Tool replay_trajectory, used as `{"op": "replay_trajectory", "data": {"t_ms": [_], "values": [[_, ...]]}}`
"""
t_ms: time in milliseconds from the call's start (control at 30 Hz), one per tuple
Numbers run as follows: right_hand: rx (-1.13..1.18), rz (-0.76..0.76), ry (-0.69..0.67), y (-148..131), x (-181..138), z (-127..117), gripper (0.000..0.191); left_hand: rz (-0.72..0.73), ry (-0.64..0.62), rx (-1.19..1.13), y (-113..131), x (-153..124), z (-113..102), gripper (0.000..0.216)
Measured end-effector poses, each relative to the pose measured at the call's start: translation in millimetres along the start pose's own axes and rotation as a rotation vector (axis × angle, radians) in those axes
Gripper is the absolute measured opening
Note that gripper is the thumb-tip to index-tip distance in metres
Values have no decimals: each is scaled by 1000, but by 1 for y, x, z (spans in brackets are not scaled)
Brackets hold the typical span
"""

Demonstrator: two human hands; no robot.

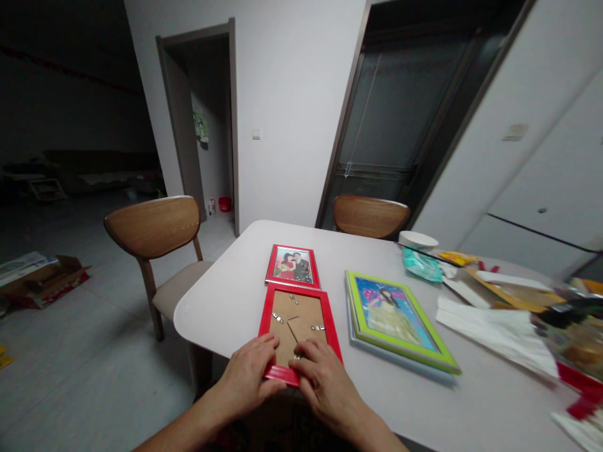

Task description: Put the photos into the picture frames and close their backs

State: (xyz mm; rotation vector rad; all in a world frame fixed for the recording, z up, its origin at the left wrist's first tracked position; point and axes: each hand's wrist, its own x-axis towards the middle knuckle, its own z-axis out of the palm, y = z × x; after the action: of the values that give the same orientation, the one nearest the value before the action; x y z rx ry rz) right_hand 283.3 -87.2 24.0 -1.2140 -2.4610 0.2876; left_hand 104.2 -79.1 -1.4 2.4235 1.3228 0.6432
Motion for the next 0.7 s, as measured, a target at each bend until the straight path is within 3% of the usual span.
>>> {"op": "replay_trajectory", "data": {"t_ms": [200,333,533,700], "values": [[26,38,15,13,7,5,29,-8,7,-2,-2,0,2,48],[53,137,92,23,36,14,33,-17,-5,6,-1,1,0,52],[-88,161,44,19,81,23,25,-22,-37,17,1,2,-4,59],[-80,153,41,19,83,26,22,-18,-41,-9,1,2,-4,59]]}}
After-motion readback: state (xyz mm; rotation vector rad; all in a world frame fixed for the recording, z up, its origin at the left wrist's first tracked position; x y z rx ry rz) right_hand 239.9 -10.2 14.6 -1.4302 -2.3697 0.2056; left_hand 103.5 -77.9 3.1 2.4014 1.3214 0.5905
